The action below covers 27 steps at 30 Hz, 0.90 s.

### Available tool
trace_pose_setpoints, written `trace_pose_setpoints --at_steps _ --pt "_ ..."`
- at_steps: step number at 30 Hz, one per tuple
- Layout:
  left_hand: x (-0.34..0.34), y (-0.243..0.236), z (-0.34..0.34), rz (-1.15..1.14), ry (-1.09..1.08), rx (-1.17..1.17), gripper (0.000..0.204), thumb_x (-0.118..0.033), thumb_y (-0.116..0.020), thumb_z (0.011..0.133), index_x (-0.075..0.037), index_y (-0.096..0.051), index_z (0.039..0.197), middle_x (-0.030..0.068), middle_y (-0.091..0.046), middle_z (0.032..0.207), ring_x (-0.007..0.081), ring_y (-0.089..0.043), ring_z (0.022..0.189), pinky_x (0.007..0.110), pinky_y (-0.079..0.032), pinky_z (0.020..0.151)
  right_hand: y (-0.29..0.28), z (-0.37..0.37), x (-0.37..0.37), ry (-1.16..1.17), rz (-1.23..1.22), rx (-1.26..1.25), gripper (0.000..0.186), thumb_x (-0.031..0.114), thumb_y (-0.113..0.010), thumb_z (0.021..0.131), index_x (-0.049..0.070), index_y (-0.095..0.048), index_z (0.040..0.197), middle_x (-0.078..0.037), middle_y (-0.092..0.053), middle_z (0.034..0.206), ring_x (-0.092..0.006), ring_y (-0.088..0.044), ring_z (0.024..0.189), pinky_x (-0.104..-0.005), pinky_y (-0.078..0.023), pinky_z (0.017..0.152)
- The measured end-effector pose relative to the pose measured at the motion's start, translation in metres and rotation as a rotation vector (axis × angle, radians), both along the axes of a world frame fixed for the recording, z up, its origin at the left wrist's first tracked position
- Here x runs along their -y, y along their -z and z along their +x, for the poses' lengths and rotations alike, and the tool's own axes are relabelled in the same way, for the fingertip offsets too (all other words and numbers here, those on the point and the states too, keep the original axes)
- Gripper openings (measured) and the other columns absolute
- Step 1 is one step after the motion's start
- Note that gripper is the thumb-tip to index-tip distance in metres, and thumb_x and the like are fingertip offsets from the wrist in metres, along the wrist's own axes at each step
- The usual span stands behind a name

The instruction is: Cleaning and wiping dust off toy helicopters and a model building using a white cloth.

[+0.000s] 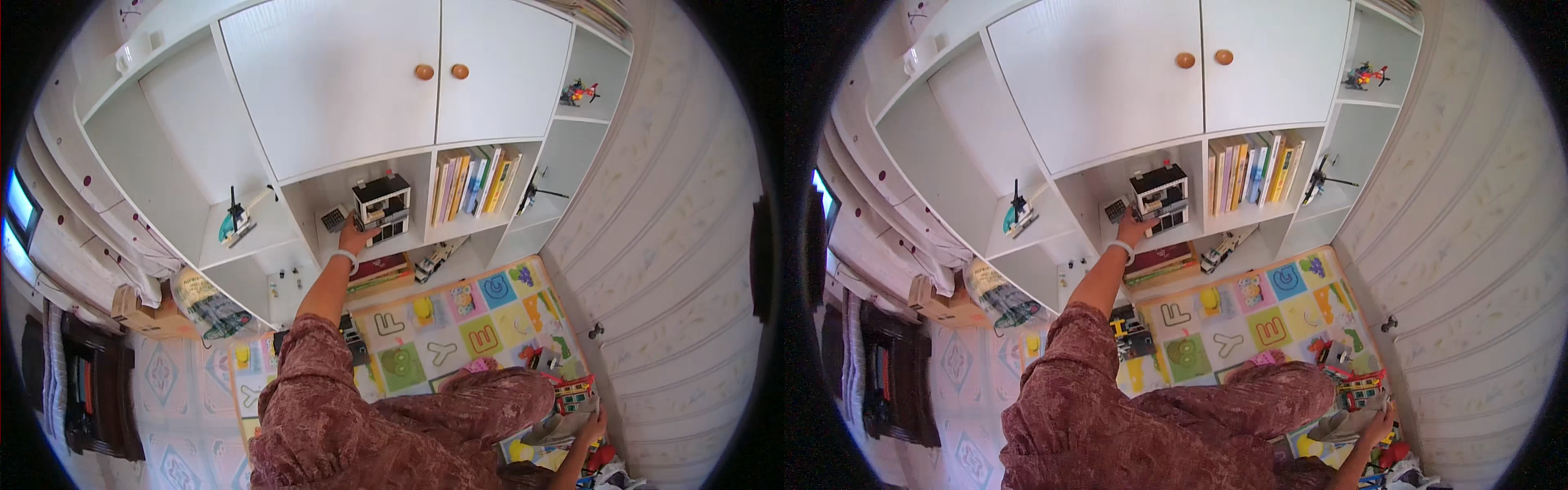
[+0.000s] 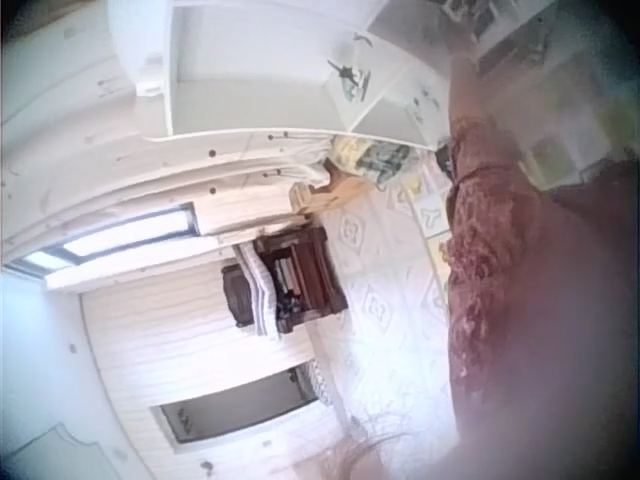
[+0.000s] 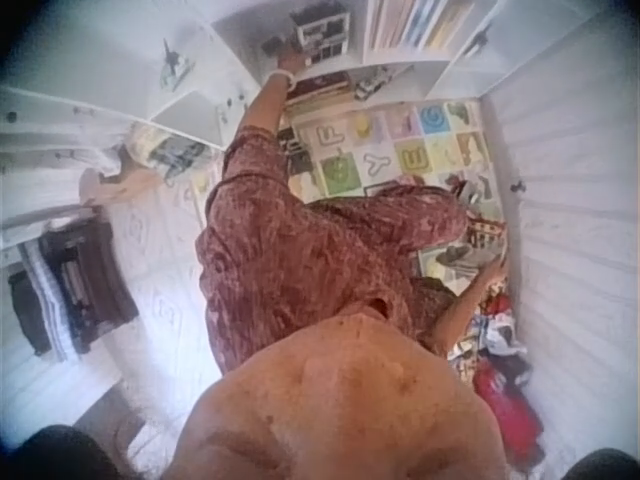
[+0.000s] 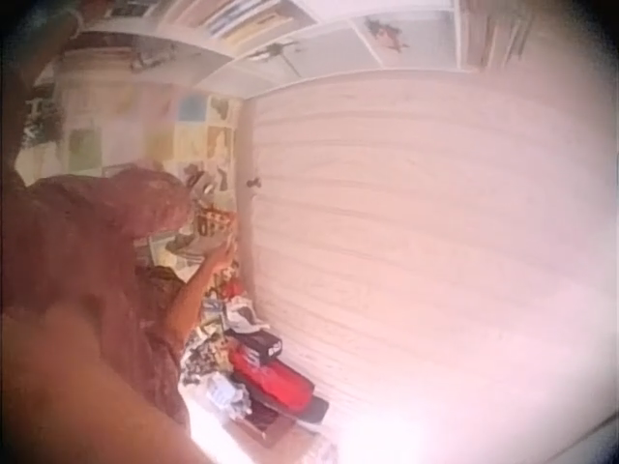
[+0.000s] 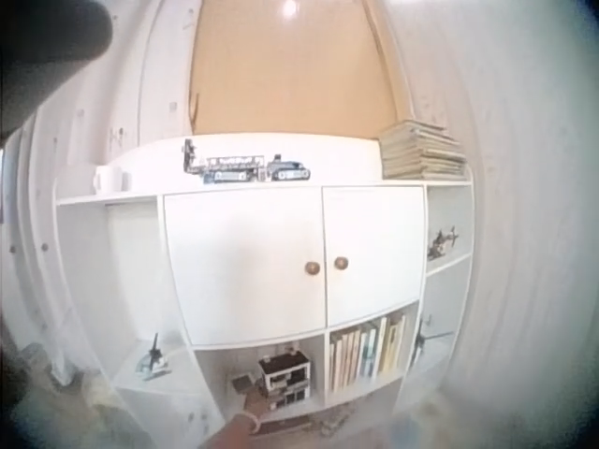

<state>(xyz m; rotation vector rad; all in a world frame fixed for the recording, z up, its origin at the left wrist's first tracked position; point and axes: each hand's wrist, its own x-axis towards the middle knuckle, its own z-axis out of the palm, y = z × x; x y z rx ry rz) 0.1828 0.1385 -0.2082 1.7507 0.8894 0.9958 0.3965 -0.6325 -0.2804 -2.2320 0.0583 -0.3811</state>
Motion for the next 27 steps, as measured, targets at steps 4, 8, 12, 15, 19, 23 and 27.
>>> trace_pose_setpoints --at_steps 4,8,12,15,19,23,27 --pt "0.011 0.007 0.007 -0.021 0.061 0.117 0.09 -0.016 -0.086 0.065 0.006 -0.038 0.138 0.0192 -0.06 0.123 0.0264 -0.06 0.11 0.032 -0.048 0.093 0.016 0.008 0.026 -0.049 -0.018 -0.031 0.037 0.012 -0.048 0.084 0.001 -0.063 0.116 -0.017 -0.065 0.114 -0.032 -0.061 0.105 -0.0416 -0.045 0.091" --pt "0.013 0.0 0.01 -0.012 0.022 0.027 0.079 -0.019 -0.085 0.066 0.006 -0.047 0.13 0.0198 -0.061 0.12 0.028 -0.061 0.108 0.034 -0.047 0.094 0.013 0.001 0.028 -0.028 -0.066 -0.026 0.037 0.012 -0.047 0.085 0.001 -0.063 0.116 -0.016 -0.065 0.112 -0.0312 -0.062 0.102 -0.0418 -0.045 0.09" --pt "-0.026 0.019 0.003 0.141 -0.142 -0.118 0.079 -0.028 -0.084 0.066 0.007 -0.048 0.128 0.0226 -0.061 0.12 0.0321 -0.06 0.112 0.036 -0.046 0.095 -0.01 -0.01 -0.002 0.008 -0.053 -0.1 0.036 0.005 -0.048 0.084 -0.001 -0.063 0.116 -0.015 -0.067 0.11 -0.0258 -0.063 0.101 -0.0361 -0.047 0.091" --pt "-0.023 0.018 0.019 0.048 -0.065 -0.078 0.08 -0.028 -0.084 0.066 0.007 -0.047 0.129 0.0235 -0.06 0.122 0.0324 -0.059 0.112 0.037 -0.046 0.096 -0.003 -0.01 0.01 -0.019 -0.011 -0.066 0.036 0.005 -0.048 0.083 -0.001 -0.063 0.116 -0.015 -0.067 0.111 -0.0254 -0.063 0.102 -0.0359 -0.047 0.092" --pt "-0.025 0.016 0.03 0.121 -0.246 -0.158 0.068 -0.022 -0.081 0.07 0.006 -0.051 0.124 0.0224 -0.062 0.117 0.0338 -0.061 0.107 0.039 -0.048 0.092 0.002 -0.006 0.011 -0.051 -0.016 -0.069 0.036 0.005 -0.049 0.083 -0.001 -0.063 0.116 -0.016 -0.066 0.113 -0.0268 -0.062 0.104 -0.0363 -0.046 0.094" --pt "-0.03 0.017 0.027 0.082 -0.294 -0.271 0.058 -0.016 -0.076 0.071 0.003 -0.054 0.12 0.0207 -0.063 0.113 0.0353 -0.06 0.106 0.039 -0.047 0.093 0.008 0.0 0.014 -0.081 -0.089 -0.013 0.037 0.006 -0.05 0.083 -0.002 -0.062 0.117 -0.018 -0.064 0.117 -0.0305 -0.061 0.108 -0.0372 -0.043 0.097" --pt "-0.016 0.018 0.019 0.367 -0.56 -0.467 0.05 -0.012 -0.072 0.071 0.001 -0.057 0.117 0.0187 -0.062 0.111 0.0374 -0.057 0.105 0.041 -0.043 0.097 0.005 0.0 0.008 -0.044 -0.142 -0.032 0.037 0.008 -0.05 0.084 -0.002 -0.062 0.118 -0.018 -0.064 0.119 -0.0319 -0.06 0.109 -0.0378 -0.043 0.097"
